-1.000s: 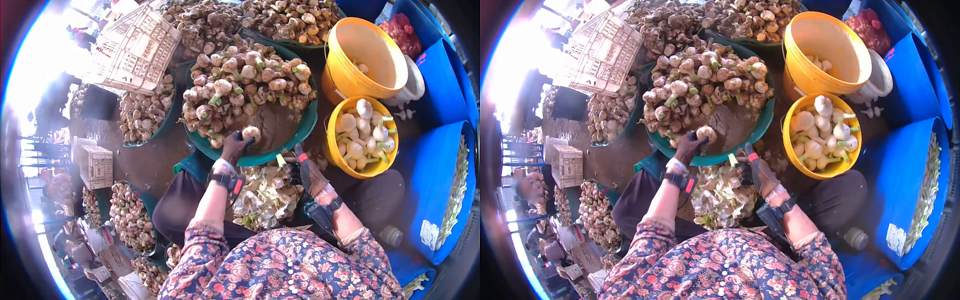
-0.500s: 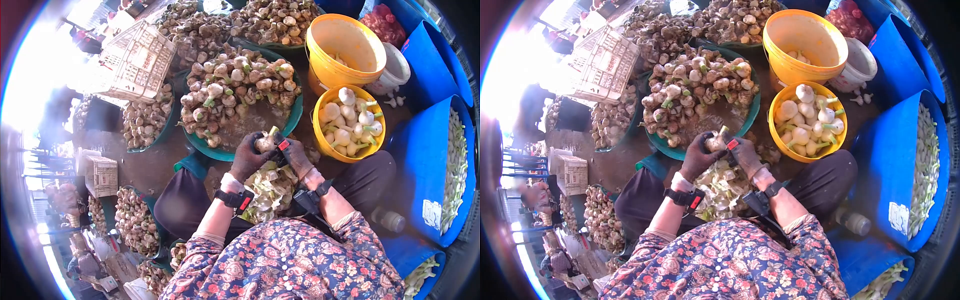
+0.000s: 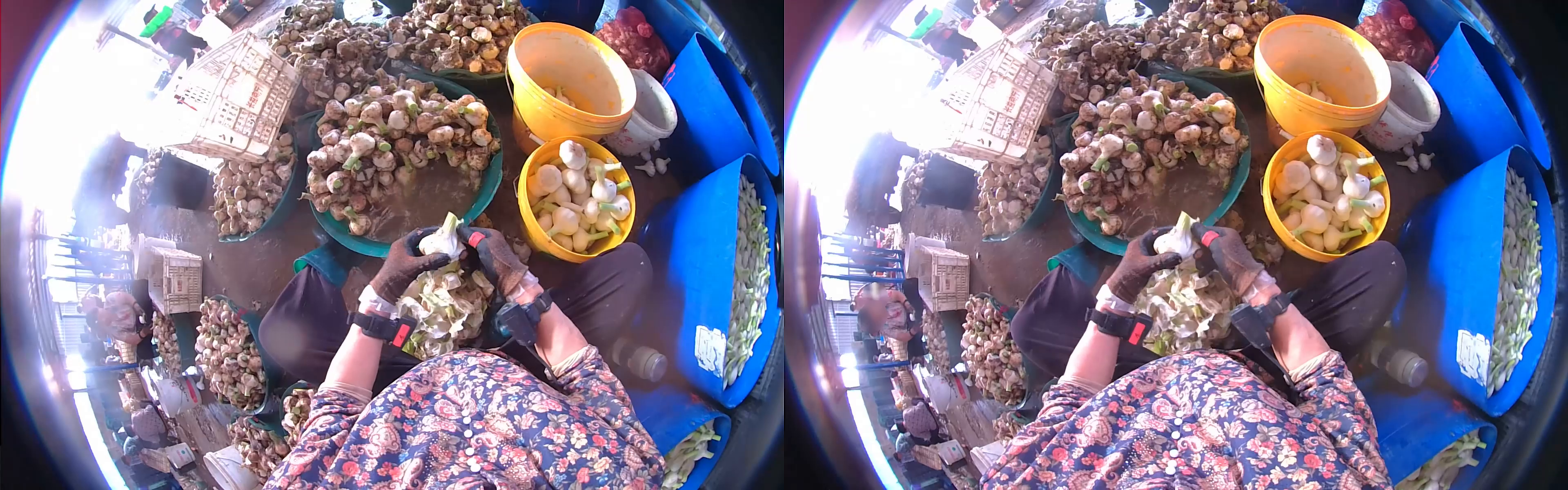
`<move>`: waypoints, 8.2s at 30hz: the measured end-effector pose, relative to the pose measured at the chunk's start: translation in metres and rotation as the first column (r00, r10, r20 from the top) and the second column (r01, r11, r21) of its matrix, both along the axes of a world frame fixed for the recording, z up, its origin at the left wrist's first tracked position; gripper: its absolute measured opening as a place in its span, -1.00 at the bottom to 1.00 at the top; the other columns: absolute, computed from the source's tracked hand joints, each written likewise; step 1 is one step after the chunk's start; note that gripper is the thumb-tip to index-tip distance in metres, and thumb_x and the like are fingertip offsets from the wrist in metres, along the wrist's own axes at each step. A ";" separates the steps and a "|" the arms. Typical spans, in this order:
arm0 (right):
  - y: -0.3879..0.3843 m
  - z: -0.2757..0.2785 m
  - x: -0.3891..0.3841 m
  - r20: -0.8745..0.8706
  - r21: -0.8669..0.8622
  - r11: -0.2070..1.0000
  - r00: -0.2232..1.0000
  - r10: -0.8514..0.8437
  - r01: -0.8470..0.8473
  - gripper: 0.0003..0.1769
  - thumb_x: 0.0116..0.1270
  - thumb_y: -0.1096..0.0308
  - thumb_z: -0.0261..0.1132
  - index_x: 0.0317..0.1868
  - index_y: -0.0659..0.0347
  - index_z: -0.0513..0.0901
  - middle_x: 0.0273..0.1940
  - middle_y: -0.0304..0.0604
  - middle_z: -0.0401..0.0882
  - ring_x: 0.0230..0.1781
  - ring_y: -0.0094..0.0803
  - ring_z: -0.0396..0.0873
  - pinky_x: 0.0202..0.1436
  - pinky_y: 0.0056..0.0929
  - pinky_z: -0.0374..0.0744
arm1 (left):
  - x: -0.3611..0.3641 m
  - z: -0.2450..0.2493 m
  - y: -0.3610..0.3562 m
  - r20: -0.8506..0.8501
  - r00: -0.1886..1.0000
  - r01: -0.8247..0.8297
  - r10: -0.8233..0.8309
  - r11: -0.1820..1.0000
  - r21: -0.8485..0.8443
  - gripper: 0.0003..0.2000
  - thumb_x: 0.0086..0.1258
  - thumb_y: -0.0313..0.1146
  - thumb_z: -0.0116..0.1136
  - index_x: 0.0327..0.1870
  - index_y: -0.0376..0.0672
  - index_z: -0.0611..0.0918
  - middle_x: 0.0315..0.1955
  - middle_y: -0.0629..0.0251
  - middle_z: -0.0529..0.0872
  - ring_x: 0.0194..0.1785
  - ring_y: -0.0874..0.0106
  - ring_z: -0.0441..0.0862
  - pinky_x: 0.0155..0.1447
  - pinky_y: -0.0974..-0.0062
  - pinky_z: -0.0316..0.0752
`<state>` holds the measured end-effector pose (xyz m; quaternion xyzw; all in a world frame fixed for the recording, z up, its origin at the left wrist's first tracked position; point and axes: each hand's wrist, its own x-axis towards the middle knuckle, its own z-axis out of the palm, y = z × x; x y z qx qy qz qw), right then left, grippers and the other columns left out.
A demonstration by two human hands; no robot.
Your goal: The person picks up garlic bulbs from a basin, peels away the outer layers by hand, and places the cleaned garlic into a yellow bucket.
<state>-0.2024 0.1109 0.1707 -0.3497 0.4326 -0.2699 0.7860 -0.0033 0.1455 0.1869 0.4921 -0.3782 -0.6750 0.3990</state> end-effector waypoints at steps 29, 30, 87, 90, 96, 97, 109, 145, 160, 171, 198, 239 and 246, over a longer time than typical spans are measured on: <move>0.027 0.005 0.018 -0.386 -0.889 0.328 0.909 -0.157 -0.321 -0.49 0.06 0.51 0.30 0.09 0.03 0.54 -0.04 0.04 0.53 -0.01 -0.02 0.50 0.11 -0.27 0.47 | 0.002 -0.021 0.035 -0.370 0.784 -0.384 0.499 0.857 0.343 -0.74 0.46 -0.28 0.03 0.09 -0.16 0.50 -0.11 0.37 0.58 -0.05 0.45 0.54 0.10 0.38 0.48; 0.028 -0.006 0.020 -0.364 -0.883 0.377 0.916 -0.170 -0.281 -0.55 0.07 0.51 0.30 0.04 0.06 0.57 -0.09 0.03 0.56 -0.06 -0.03 0.53 0.07 -0.28 0.48 | 0.003 -0.028 0.037 -0.433 0.794 -0.382 0.426 0.905 0.190 -0.73 0.46 -0.28 0.03 0.10 -0.16 0.50 -0.08 0.36 0.58 -0.02 0.44 0.53 0.12 0.37 0.48; 0.004 0.007 0.011 -0.287 -0.398 0.911 0.958 -0.011 -0.109 -0.64 0.21 0.15 0.35 -0.10 0.24 0.65 -0.36 -0.17 0.67 -0.39 -0.46 0.61 -0.32 -0.50 0.50 | -0.014 0.001 0.003 0.422 0.832 -0.209 0.360 0.908 -0.364 -0.62 0.17 -0.50 0.32 0.04 -0.29 0.59 -0.33 0.27 0.72 -0.29 0.57 0.62 -0.17 0.59 0.54; 0.007 0.009 0.010 -0.366 -0.514 0.844 0.929 -0.053 -0.154 -0.65 0.19 0.15 0.36 -0.14 0.23 0.65 -0.34 -0.04 0.67 -0.32 -0.29 0.66 -0.26 -0.41 0.52 | -0.017 0.002 0.004 0.523 0.779 -0.126 0.347 0.903 -0.411 -0.60 0.13 -0.52 0.31 0.04 -0.27 0.59 -0.36 0.17 0.74 -0.31 0.52 0.68 -0.19 0.55 0.56; 0.010 0.008 0.006 -0.354 -0.593 0.789 0.932 -0.079 -0.158 -0.64 0.18 0.11 0.36 -0.19 0.25 0.66 -0.39 -0.06 0.66 -0.38 -0.30 0.63 -0.29 -0.39 0.52 | -0.025 0.028 0.007 0.689 0.658 -0.037 0.305 0.926 -0.375 -0.65 0.11 -0.49 0.30 -0.03 -0.27 0.60 -0.39 0.13 0.73 -0.33 0.44 0.70 -0.22 0.50 0.57; 0.011 0.007 0.007 -0.365 -0.584 0.794 0.928 -0.072 -0.169 -0.64 0.19 0.11 0.36 -0.20 0.26 0.66 -0.42 -0.10 0.65 -0.41 -0.34 0.62 -0.30 -0.41 0.52 | -0.025 0.027 0.007 0.714 0.624 -0.026 0.317 0.922 -0.386 -0.67 0.11 -0.47 0.29 -0.06 -0.27 0.60 -0.40 0.13 0.73 -0.33 0.43 0.70 -0.22 0.50 0.56; 0.009 -0.019 -0.008 0.522 0.163 0.977 0.853 0.030 -0.135 -0.55 0.33 0.03 0.17 0.03 0.21 0.53 -0.27 -0.28 0.57 -0.39 -0.53 0.54 -0.36 -0.57 0.50 | 0.023 -0.007 0.006 0.187 0.942 -0.246 0.279 0.952 -0.182 -0.65 0.26 -0.45 0.22 0.07 -0.30 0.56 -0.12 0.23 0.67 -0.08 0.54 0.58 0.02 0.57 0.48; 0.011 -0.011 0.004 0.686 0.364 0.821 0.723 0.083 -0.439 -0.54 0.37 -0.15 -0.01 -0.20 0.07 0.55 -0.64 -0.29 0.46 -0.84 -0.56 0.26 -0.79 -0.64 0.19 | -0.023 0.036 0.019 0.575 0.799 0.099 0.175 0.905 -0.413 -0.78 0.13 -0.48 0.32 -0.18 -0.26 0.68 -0.33 0.24 0.72 -0.23 0.53 0.65 -0.14 0.58 0.53; 0.014 0.016 0.004 0.198 -0.063 0.975 0.955 0.222 -0.214 -0.75 0.40 0.13 0.11 -0.14 0.11 0.56 -0.46 -0.40 0.47 -0.53 -0.65 0.43 -0.48 -0.68 0.41 | -0.007 0.013 0.023 0.334 0.924 -0.146 0.187 0.979 -0.144 -0.65 0.21 -0.57 0.20 0.06 -0.35 0.55 -0.22 0.28 0.71 -0.18 0.57 0.60 -0.04 0.59 0.51; 0.017 0.011 -0.001 0.046 -0.279 0.866 0.895 0.443 -0.414 -0.72 0.36 0.10 0.12 -0.13 0.11 0.57 -0.34 -0.46 0.46 -0.37 -0.70 0.38 -0.31 -0.68 0.37 | -0.017 0.026 0.034 0.671 0.710 0.054 0.214 0.933 -0.355 -0.84 0.20 -0.59 0.16 -0.19 -0.30 0.64 -0.36 0.25 0.73 -0.27 0.58 0.64 -0.14 0.57 0.53; 0.016 0.008 -0.002 0.107 -0.196 0.889 0.892 0.438 -0.413 -0.47 0.23 0.02 0.26 0.08 0.21 0.53 -0.17 -0.38 0.52 -0.26 -0.67 0.40 -0.21 -0.64 0.41 | -0.022 0.007 0.042 0.429 0.834 -0.313 0.347 0.938 -0.150 -0.86 0.18 -0.52 0.21 -0.25 -0.30 0.62 -0.42 0.36 0.68 -0.36 0.62 0.59 -0.21 0.64 0.51; 0.021 0.004 0.005 0.000 -0.541 0.822 0.978 0.210 -0.177 -0.60 0.20 0.26 0.33 0.02 0.23 0.55 -0.15 -0.31 0.59 -0.15 -0.48 0.53 -0.05 -0.44 0.53 | -0.014 0.020 0.036 0.274 0.914 -0.189 0.299 0.911 -0.366 -0.76 0.25 -0.56 0.23 -0.05 -0.31 0.61 -0.22 0.32 0.68 -0.14 0.58 0.57 0.01 0.58 0.46; 0.015 -0.037 0.005 0.448 0.001 0.994 0.889 0.096 -0.107 -0.61 0.28 0.10 0.22 -0.03 0.22 0.53 -0.24 -0.25 0.61 -0.28 -0.36 0.58 -0.14 -0.37 0.57 | -0.025 0.028 0.057 0.495 0.828 0.018 0.264 0.870 -0.494 -0.87 0.25 -0.62 0.17 -0.20 -0.28 0.64 -0.34 0.32 0.69 -0.22 0.58 0.58 -0.11 0.60 0.47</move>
